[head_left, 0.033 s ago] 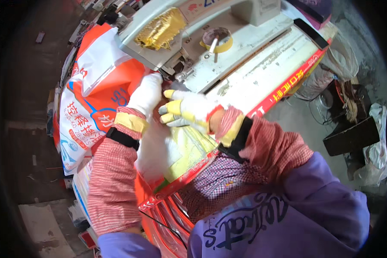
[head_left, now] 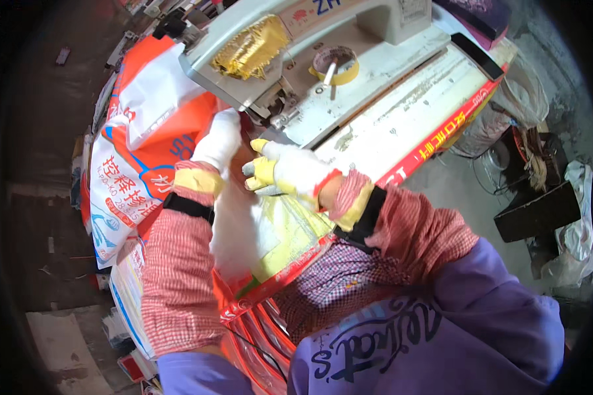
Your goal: Manually inserting large industrial bags into a sealing machine.
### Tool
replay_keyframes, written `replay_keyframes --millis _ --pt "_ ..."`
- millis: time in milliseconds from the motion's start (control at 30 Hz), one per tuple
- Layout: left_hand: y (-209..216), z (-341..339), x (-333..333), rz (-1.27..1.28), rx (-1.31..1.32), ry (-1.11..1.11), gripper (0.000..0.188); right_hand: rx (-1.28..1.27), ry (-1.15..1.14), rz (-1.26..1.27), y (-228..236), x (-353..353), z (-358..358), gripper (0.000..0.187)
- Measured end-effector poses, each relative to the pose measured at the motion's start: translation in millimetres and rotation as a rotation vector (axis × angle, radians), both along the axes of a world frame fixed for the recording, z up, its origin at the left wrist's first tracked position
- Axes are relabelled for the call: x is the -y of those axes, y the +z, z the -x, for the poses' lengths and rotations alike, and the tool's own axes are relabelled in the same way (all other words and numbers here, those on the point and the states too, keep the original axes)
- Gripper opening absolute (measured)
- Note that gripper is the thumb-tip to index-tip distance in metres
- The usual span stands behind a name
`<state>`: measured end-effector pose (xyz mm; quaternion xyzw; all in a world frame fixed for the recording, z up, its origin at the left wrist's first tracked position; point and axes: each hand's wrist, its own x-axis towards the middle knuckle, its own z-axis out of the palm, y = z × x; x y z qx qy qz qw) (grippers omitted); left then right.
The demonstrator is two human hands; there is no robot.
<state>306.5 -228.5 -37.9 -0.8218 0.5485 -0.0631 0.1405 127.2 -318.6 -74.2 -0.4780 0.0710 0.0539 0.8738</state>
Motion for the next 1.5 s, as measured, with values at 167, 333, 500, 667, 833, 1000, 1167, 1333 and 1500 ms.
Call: replay_keyframes --millis 167,333,500,667,833,1000,1167,1333,1500 --pt "81 92 -37 0.079 -0.147 -0.082 0.007 0.427 -0.239 1.325 26 -5 14 0.072" --pt "213 199 -100 -0.443 0.221 -0.014 0.009 0.368 -0.349 1.645 9 -24 -43 0.029" --pt "258 186 -158 0.887 -0.126 0.004 0.043 0.228 0.273 1.746 73 -67 -34 0.024" --pt "214 158 -180 0.815 -0.002 -0.142 0.077 0.693 -0.192 1.354 75 -70 16 0.020" --pt "114 141 -277 0.296 0.153 0.253 0.092 0.357 -0.265 0.560 113 -27 51 0.017" --pt "71 110 -334 0.563 0.491 0.452 0.050 0.321 -0.469 0.734 90 -9 52 0.016" --pt "57 90 -365 0.050 0.473 0.820 0.015 0.327 -0.334 0.828 41 -17 38 0.017" --pt "6 99 -471 -0.032 0.449 0.873 0.024 0.435 0.068 1.253 47 -108 92 0.026" --pt "-11 157 -576 -0.282 0.320 1.027 0.016 0.669 0.785 0.509 41 -128 115 0.035"
